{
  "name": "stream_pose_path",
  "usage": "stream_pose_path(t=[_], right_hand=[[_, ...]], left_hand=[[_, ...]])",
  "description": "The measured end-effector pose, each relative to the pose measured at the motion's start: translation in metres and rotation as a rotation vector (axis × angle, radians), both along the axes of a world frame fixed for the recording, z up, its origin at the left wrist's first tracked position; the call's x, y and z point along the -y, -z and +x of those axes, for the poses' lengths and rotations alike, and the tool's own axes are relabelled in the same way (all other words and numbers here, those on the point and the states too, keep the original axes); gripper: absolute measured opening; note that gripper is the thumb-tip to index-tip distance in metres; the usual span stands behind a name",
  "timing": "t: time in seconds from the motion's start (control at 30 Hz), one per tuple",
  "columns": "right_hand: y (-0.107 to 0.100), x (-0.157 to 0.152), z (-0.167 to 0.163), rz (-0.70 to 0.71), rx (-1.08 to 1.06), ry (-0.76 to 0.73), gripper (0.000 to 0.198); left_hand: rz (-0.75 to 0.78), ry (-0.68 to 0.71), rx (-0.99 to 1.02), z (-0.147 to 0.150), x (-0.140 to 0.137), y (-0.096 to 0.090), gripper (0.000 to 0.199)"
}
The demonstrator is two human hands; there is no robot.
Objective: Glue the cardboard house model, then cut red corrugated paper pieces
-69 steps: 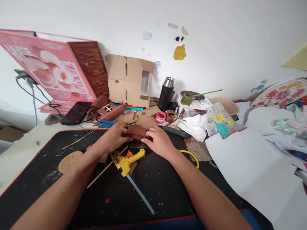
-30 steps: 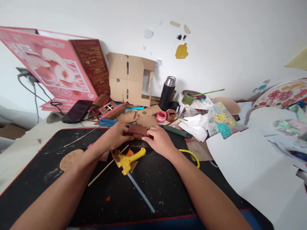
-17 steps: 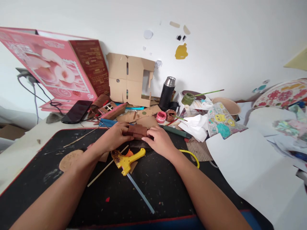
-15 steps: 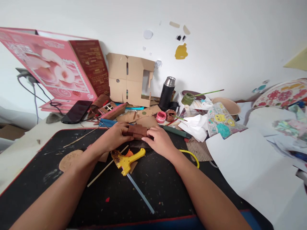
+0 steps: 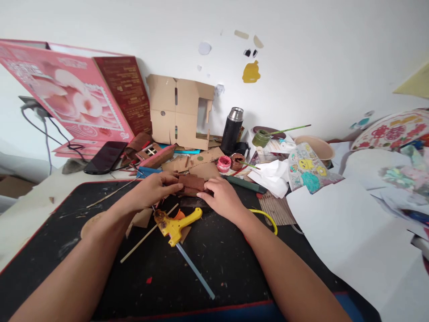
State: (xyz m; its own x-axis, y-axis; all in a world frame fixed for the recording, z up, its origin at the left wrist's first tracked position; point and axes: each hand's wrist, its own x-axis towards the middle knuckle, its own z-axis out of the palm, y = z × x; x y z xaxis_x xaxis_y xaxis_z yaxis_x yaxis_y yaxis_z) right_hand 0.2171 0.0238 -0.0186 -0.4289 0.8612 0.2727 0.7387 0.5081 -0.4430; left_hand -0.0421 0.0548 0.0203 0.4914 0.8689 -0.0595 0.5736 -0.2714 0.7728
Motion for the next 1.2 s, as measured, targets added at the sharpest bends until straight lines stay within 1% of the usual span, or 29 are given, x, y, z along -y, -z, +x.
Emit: stream_pose_path(t=[0.57, 0.8, 0.93, 1.2], right_hand=[[-0.0010, 0.0004, -0.0006, -0.030, 0.008, 0.004, 0.030], [0.0000, 0.0004, -0.0014, -0.012, 0.033, 0.005, 0.030], [-0.0003, 0.0012, -0.0016, -0.010, 0.045, 0.009, 0.030], [-0.0024, 0.0020, -0.0024, -0.013, 0.058, 0.010, 0.030]], left_hand=[[-0.003, -0.046, 0.003, 0.0042, 0.0007, 0.0020, 0.047], [0.036, -0.071, -0.014, 0.0043, 0.0002, 0.0029, 0.046], [0.028, -0.097, -0.018, 0.0041, -0.0006, 0.0050, 0.044], [0.024, -0.097, -0.059, 0.0040, 0.0000, 0.0038, 0.045]])
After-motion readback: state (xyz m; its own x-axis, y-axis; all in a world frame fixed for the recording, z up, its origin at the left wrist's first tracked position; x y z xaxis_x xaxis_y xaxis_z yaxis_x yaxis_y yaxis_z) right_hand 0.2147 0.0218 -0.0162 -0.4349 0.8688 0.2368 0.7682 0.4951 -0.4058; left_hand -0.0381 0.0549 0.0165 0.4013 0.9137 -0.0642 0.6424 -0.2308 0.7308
